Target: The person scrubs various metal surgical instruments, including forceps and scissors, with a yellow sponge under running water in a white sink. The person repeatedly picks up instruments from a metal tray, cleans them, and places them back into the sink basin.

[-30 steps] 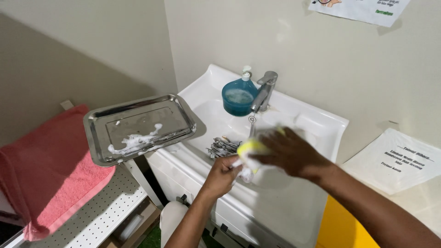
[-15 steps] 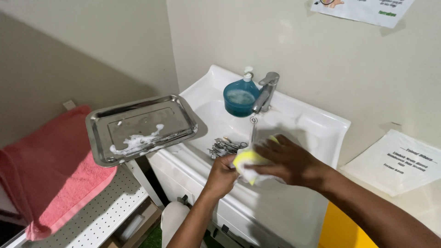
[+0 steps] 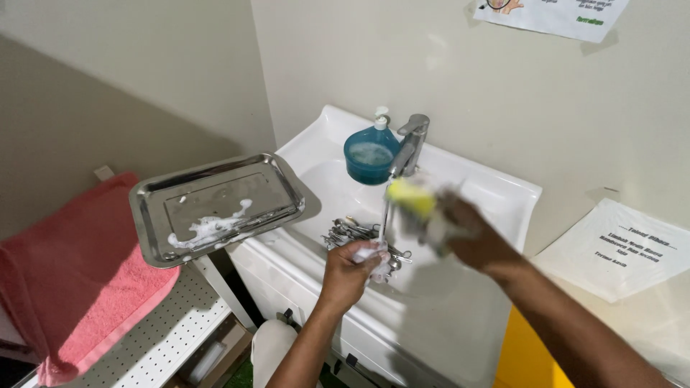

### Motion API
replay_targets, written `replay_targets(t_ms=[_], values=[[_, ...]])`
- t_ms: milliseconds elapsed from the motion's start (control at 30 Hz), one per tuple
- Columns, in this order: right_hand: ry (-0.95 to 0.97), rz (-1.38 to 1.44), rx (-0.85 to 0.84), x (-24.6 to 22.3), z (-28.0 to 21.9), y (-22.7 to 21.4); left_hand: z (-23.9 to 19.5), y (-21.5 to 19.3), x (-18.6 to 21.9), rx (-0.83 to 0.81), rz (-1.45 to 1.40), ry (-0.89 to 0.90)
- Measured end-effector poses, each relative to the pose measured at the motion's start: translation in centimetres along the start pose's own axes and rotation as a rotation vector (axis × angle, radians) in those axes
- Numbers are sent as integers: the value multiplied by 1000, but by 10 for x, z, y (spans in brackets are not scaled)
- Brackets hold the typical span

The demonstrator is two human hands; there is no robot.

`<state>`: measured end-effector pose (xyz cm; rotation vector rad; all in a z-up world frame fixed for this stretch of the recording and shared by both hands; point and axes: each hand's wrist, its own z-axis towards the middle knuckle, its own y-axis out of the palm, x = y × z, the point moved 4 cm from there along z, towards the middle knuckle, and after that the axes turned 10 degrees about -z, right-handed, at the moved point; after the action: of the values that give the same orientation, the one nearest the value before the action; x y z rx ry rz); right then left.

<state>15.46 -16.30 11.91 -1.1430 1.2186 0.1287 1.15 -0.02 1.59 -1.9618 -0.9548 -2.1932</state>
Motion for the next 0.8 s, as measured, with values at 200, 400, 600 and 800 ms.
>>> replay_targets(t_ms=[200, 400, 600, 800], values=[[-699, -26, -142, -17, -24, 43, -2, -5, -8, 0, 123, 189], [-847, 67, -130, 15, -10, 52, 7, -13, -20, -29, 104, 264], [-871, 236, -206, 59, 3, 63, 15, -25, -46, -81, 82, -61], [-849, -128, -21, -10, -27, 44, 12, -16, -27, -108, 33, 51]])
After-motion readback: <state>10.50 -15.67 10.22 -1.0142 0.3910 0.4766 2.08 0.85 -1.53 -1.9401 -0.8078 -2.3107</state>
